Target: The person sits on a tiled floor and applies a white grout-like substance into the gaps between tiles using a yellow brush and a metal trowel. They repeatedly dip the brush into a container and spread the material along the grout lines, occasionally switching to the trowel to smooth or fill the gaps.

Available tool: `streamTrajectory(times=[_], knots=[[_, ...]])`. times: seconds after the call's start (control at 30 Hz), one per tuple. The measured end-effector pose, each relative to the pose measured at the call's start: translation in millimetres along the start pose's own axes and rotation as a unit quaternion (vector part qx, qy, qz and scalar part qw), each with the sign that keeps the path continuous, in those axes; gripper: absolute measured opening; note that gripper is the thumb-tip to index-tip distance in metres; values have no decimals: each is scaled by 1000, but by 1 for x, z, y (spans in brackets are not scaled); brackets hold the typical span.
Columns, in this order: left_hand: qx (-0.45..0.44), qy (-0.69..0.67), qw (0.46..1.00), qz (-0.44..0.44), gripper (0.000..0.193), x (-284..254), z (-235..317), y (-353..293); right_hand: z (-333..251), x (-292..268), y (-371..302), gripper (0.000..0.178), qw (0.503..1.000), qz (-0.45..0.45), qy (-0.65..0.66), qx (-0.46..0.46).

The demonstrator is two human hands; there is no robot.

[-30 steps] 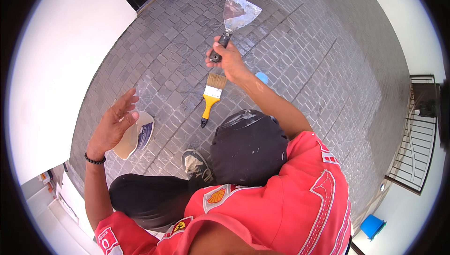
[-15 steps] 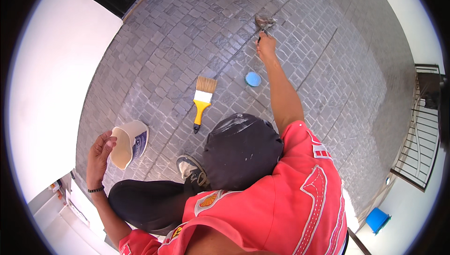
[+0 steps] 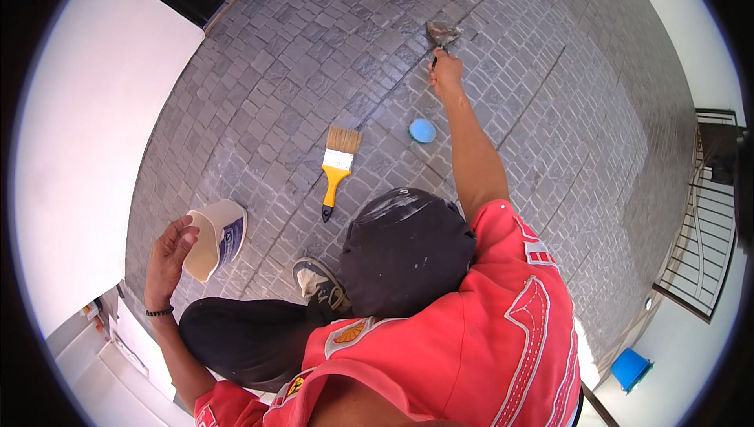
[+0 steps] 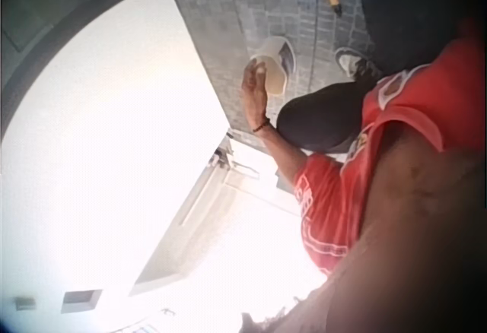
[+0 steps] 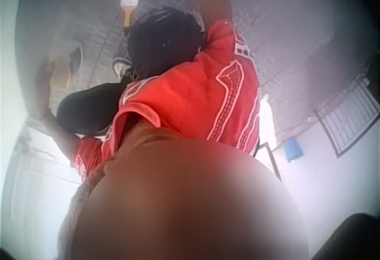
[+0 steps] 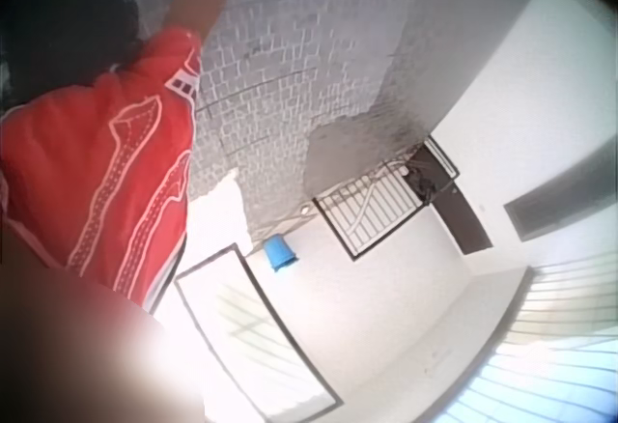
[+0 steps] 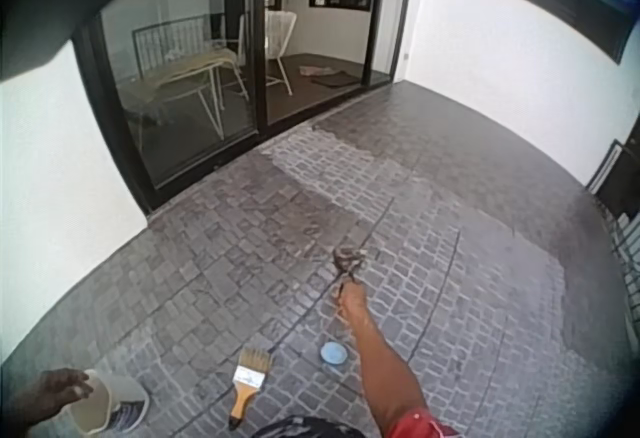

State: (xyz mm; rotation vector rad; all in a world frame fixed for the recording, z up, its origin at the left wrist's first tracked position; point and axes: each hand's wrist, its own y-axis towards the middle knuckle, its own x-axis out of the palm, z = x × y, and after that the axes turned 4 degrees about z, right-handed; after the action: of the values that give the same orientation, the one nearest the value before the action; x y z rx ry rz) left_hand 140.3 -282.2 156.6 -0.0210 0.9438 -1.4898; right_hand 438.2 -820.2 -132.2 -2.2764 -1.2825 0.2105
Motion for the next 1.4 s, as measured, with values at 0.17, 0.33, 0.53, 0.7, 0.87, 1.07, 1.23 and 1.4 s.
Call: streamTrajectory(times=[0.17,0.33,0.53,0.7,0.87,1.07,1.23,1.4], knots=[[10,1,1000,-7,52,-1,0,0,2,-2,1,19,1000,0,12,-4],[5,-4,1000,-16,51,-2,-3,1,-1,0,0,21,1000,-8,5,-8],[1,-12,1000,-23,51,-2,-8,2,-5,5,1,21,1000,3,4,18],[-2,-15,1000,-26,51,-2,-8,4,-9,5,5,21,999,7,-15,29],[9,0,1000,-22,50,0,-5,4,-22,1,8,20,998,6,-32,61],[19,17,1000,-17,49,1,-2,7,-27,10,13,21,993,-54,-101,-16],[12,8,1000,-13,49,-1,-7,2,-9,3,17,20,991,-7,-90,-94],[-1,9,1000,-25,52,-2,-8,4,-1,-14,6,33,797,43,-470,-376]])
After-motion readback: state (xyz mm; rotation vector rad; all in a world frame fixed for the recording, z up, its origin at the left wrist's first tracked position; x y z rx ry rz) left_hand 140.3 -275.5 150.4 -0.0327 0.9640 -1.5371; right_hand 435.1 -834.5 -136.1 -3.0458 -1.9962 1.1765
